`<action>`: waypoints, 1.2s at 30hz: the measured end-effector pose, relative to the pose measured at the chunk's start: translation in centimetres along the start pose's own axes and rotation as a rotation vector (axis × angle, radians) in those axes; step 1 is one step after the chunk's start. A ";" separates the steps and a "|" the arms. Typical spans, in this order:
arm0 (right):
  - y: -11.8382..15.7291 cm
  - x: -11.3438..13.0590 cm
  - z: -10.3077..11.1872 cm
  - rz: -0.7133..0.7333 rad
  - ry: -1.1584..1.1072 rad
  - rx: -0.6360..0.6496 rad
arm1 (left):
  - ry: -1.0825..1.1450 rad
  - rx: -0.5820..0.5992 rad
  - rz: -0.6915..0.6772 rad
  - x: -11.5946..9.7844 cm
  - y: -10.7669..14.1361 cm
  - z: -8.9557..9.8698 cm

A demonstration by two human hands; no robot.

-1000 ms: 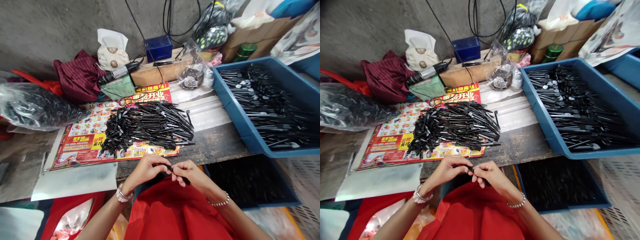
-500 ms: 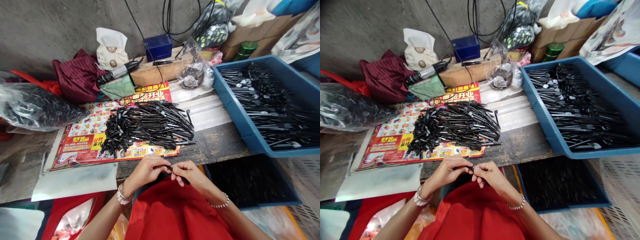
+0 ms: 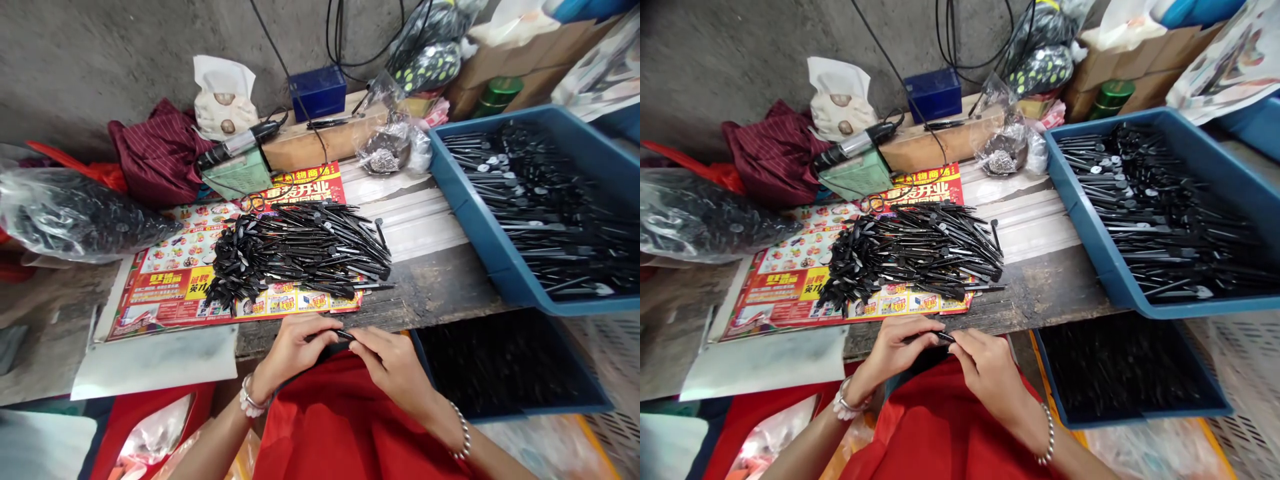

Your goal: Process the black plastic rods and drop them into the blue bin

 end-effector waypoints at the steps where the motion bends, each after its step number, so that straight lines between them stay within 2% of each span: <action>1: 0.0 0.3 0.1 0.047 0.036 -0.025 | 0.005 -0.021 -0.024 -0.1 0.0 0.0; 5: 0.0 1.1 0.5 0.197 0.159 -0.115 | 0.024 -0.072 -0.067 -0.3 0.0 -0.1; 9: 0.0 1.3 0.6 0.231 0.171 -0.126 | 0.072 -0.057 -0.071 -0.3 -0.1 -0.2; 22: -0.1 0.2 0.1 0.180 0.128 -0.092 | 0.128 -0.044 0.010 0.3 -0.1 -0.4; 36: -0.3 -0.7 -0.3 0.120 0.049 -0.051 | 0.081 -0.034 0.022 0.2 -0.5 -0.2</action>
Point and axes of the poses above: each hand's wrist, its own y-axis away from the middle knuckle, its own z-axis out of the back of the hand, x = y × z, the point moved 3 cm from there along -y, towards the middle knuckle, and after that the axes turned 4 degrees about z, right-handed, at the moved point
